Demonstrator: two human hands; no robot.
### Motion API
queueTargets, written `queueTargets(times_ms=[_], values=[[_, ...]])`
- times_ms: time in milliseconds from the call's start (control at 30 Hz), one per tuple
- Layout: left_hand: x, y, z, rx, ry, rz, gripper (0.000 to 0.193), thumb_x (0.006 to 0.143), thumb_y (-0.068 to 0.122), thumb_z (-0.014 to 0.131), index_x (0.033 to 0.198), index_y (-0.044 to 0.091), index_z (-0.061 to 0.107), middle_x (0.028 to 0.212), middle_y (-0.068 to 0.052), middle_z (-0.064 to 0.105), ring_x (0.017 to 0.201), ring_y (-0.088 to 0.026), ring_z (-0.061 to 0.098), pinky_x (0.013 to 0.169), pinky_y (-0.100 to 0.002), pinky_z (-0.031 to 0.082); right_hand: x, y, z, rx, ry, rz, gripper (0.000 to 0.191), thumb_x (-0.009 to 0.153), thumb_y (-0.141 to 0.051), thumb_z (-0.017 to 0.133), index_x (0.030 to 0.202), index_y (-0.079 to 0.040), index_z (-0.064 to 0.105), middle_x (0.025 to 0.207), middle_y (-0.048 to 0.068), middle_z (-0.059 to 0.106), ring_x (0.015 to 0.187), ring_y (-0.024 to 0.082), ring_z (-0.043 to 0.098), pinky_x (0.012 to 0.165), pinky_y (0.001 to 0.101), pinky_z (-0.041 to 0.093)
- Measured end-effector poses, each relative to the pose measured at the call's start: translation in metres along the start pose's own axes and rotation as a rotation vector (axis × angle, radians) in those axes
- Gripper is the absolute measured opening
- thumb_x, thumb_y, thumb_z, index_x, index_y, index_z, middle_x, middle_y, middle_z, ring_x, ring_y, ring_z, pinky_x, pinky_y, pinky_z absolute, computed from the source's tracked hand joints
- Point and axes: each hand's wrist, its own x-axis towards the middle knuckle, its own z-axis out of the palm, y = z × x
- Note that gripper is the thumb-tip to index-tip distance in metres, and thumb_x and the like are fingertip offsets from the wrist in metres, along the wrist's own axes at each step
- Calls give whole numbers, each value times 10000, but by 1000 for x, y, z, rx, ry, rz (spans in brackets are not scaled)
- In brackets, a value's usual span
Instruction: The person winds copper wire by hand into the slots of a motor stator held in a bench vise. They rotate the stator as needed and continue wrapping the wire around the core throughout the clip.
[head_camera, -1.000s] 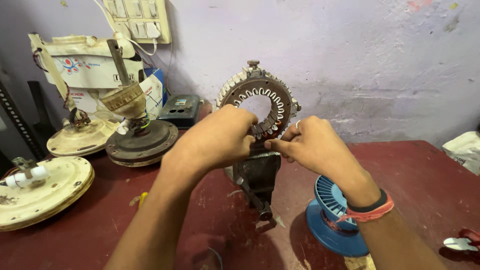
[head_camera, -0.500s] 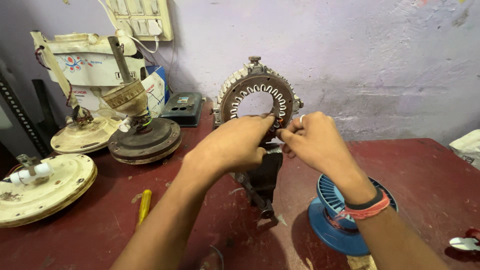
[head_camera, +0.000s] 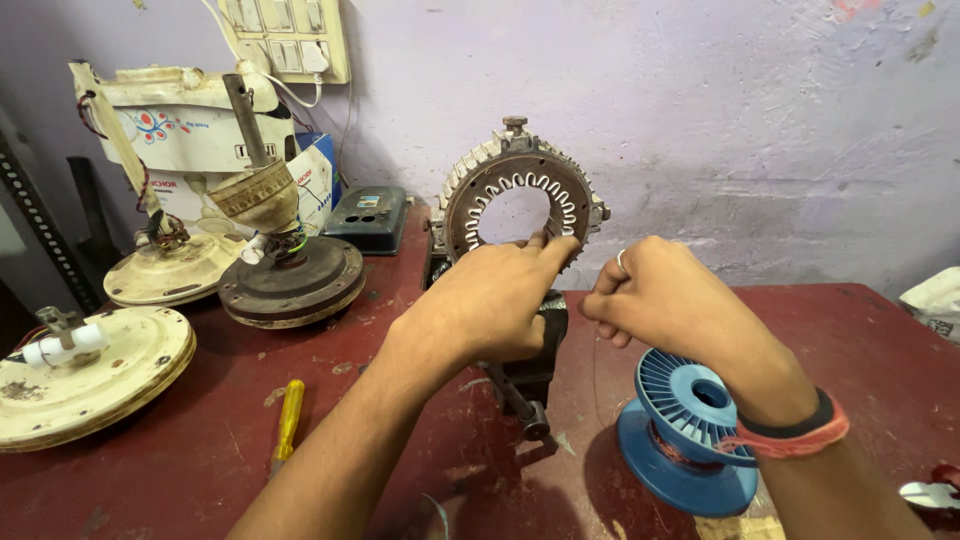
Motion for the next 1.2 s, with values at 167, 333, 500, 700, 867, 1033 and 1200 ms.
queueTargets(times_ms=[167,333,500,700,867,1033,1200], values=[[2,-5,5,83,-103,-8,826,713,179,686,1484,16,437,1281,-387,553,951,-445,675,862,-477,552,-20,-16,-11,-93,2,-1,189,755,-129,761,721,57,766,568,182,720,545,210,732,585,371,593],[1,-6,9,108,-80,20,802,727,173,683,1484,31,459,1328,-381,545,1034,-452,662,925,-467,540,-39,-29,-27,-416,-53,96,134,782,-131,786,859,-22,789,706,158,747,644,228,723,675,350,573],[1,-7,10,113,-133,-2,831,713,157,693,1500,79,435,1419,-374,463,1113,-459,628,969,-466,512,-50,-16,-43,-482,33,54,191,811,-157,769,973,-64,809,768,113,784,679,195,744,677,314,590],[1,-7,8,125,-179,-6,850,715,146,702,1517,138,422,1478,-369,397,1206,-459,579,1021,-475,475,-33,9,-42,-171,338,-307,232,905,-207,714,1075,-84,812,824,109,802,615,177,714,564,336,596],[1,-13,10,80,-246,-7,939,677,149,759,1546,168,404,1517,-347,350,1306,-451,496,1062,-470,414,0,14,-15,11,452,-419,196,900,-194,750,1061,-103,817,819,79,810,507,159,630,473,337,492],[-6,-26,-9,-163,-77,199,801,811,192,790,1482,-35,416,1440,-422,427,1325,-488,482,1097,-461,405,15,18,5,88,576,-649,159,920,-157,770,1042,-62,808,814,92,783,588,91,639,534,270,487],[-15,-21,-34,-221,-116,-185,540,831,127,641,1352,16,555,1164,-242,711,1101,-354,696,961,-410,531,19,19,10,27,616,-656,144,901,-136,777,1017,-59,813,726,107,730,531,124,604,509,301,456]])
